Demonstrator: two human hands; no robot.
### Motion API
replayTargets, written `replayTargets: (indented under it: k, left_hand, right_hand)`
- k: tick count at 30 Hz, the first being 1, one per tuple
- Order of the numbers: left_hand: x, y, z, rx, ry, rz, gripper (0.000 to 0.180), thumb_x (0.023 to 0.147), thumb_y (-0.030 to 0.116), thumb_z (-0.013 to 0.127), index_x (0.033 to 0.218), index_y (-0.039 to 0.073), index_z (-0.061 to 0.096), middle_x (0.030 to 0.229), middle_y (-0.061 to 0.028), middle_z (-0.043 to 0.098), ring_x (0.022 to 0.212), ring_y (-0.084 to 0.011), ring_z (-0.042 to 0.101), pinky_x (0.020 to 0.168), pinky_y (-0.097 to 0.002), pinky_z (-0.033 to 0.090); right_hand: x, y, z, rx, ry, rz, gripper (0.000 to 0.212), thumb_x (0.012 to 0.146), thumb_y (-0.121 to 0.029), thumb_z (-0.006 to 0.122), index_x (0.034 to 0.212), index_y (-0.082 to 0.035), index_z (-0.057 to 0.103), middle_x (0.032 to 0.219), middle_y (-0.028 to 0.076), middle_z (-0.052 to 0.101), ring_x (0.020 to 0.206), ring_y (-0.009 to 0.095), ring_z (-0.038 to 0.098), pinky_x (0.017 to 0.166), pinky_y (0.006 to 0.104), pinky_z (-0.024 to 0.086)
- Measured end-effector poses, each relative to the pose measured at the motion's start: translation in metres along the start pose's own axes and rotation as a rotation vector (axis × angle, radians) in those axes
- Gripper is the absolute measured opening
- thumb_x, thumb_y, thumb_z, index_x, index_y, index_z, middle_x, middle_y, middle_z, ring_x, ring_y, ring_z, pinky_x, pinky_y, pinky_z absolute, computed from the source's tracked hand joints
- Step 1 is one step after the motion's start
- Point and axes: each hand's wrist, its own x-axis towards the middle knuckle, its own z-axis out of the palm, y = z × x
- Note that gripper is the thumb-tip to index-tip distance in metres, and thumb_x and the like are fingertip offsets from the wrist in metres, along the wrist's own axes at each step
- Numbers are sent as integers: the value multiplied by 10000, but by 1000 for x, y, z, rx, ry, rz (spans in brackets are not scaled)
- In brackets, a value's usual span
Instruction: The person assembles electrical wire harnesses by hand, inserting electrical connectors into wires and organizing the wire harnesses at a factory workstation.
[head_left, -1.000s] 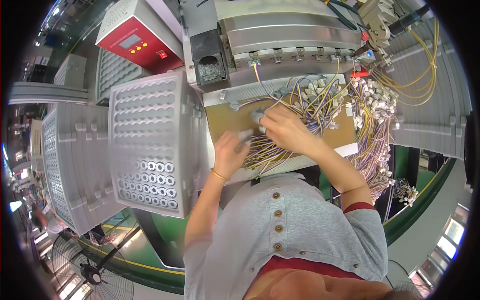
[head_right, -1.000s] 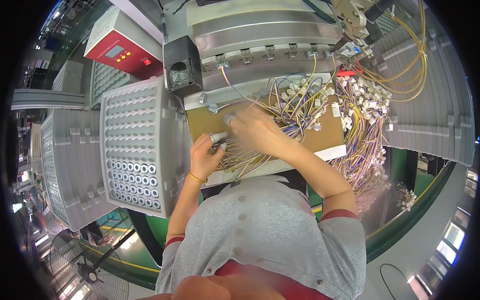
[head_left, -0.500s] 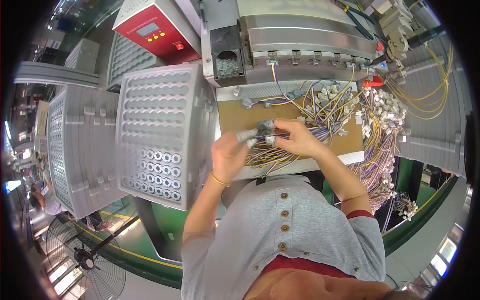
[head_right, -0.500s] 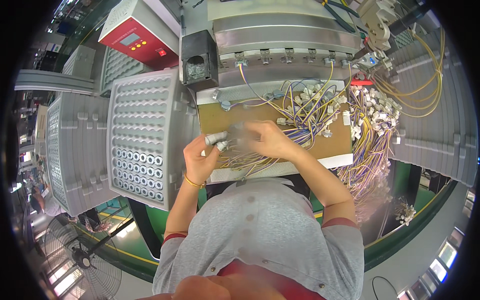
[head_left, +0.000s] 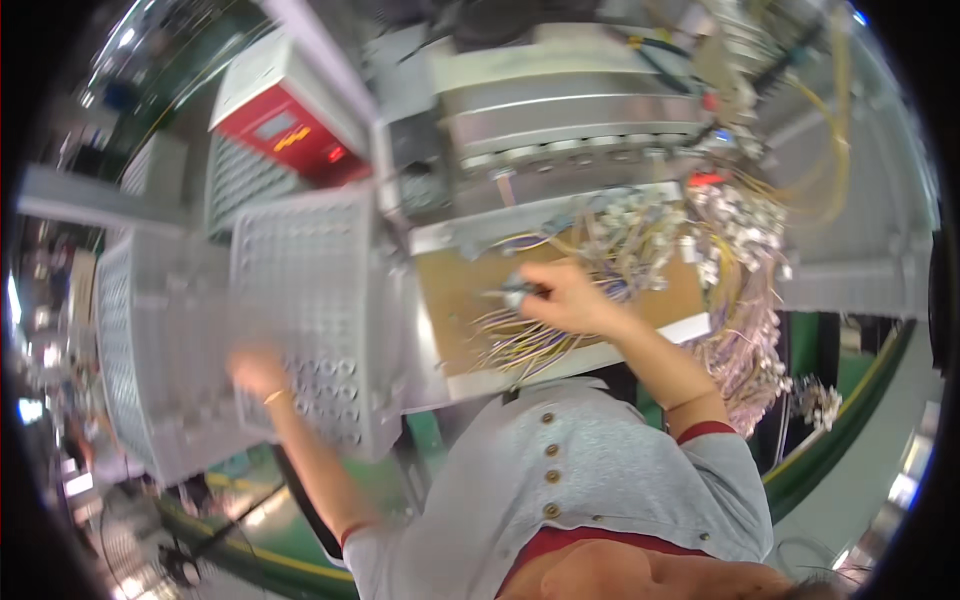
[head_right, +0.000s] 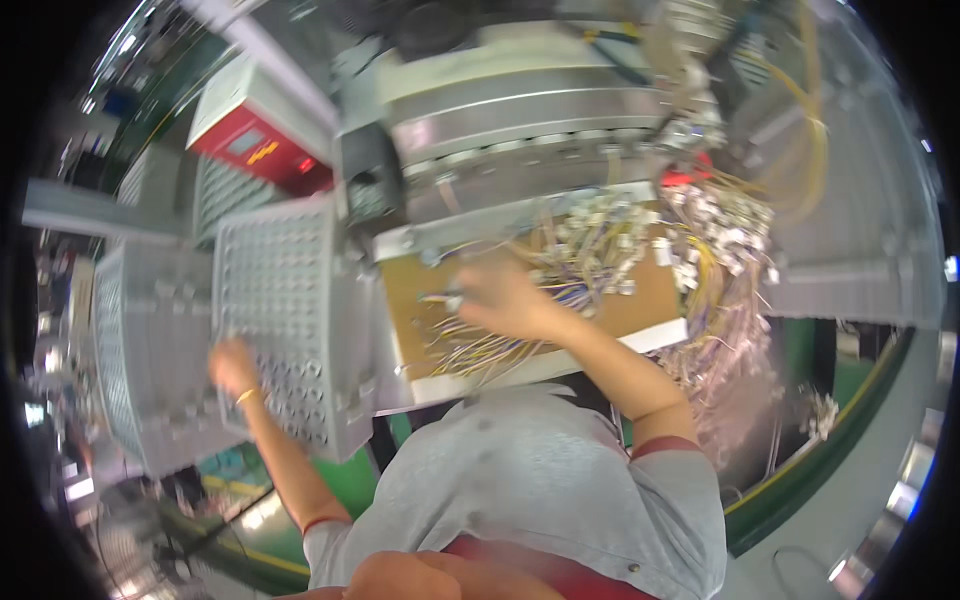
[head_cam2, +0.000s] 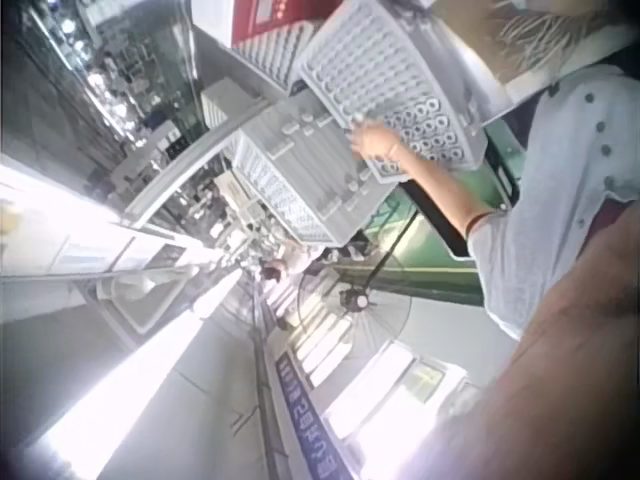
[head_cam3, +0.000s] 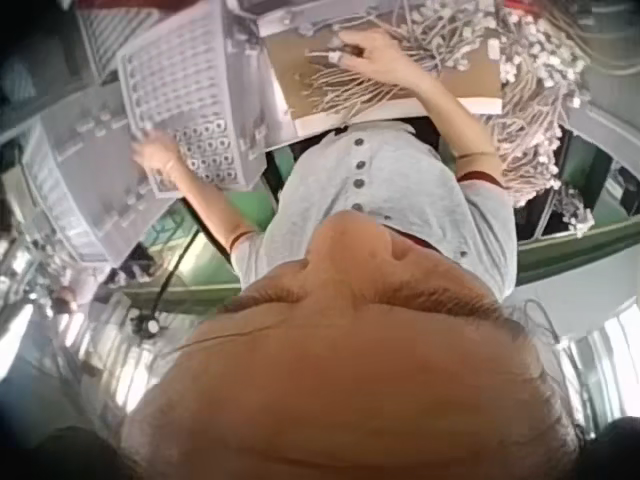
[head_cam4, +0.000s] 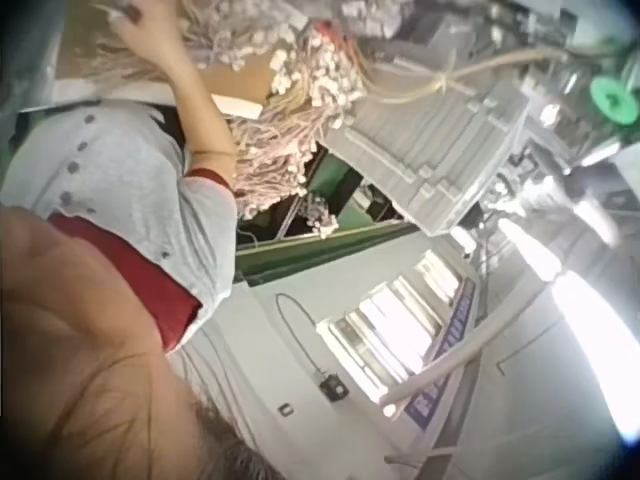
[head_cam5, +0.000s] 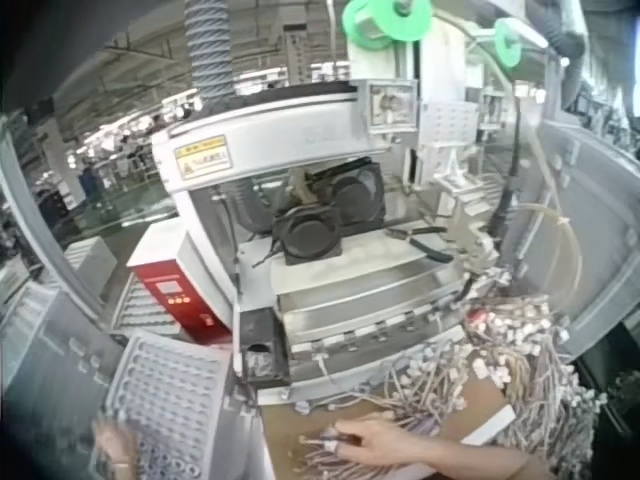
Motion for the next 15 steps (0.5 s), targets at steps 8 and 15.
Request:
replayTargets:
  k: [8, 15]
  left_hand:
    - [-11, -39, 32, -841, 331, -157, 355, 768, 284, 555, 1035, 51, 573, 859, -132, 623, 785, -293, 594, 651, -402, 461]
    - [-125, 53, -149, -2478, -374, 210, 239, 792, 48, 536, 1021, -10, 565, 921, -74, 586, 694, -111, 559, 572, -221, 476]
  right_hand:
    - [-1, -8, -1, -6, 15, -59, 168, 729, -137, 574, 693, -5, 477, 512, 112, 444, 446, 205, 447, 451, 326, 353]
    - [-2, -14, 0, -12, 79, -112, 67, 743, -65, 571, 772, -7, 554, 548, 78, 492, 461, 111, 437, 442, 259, 370]
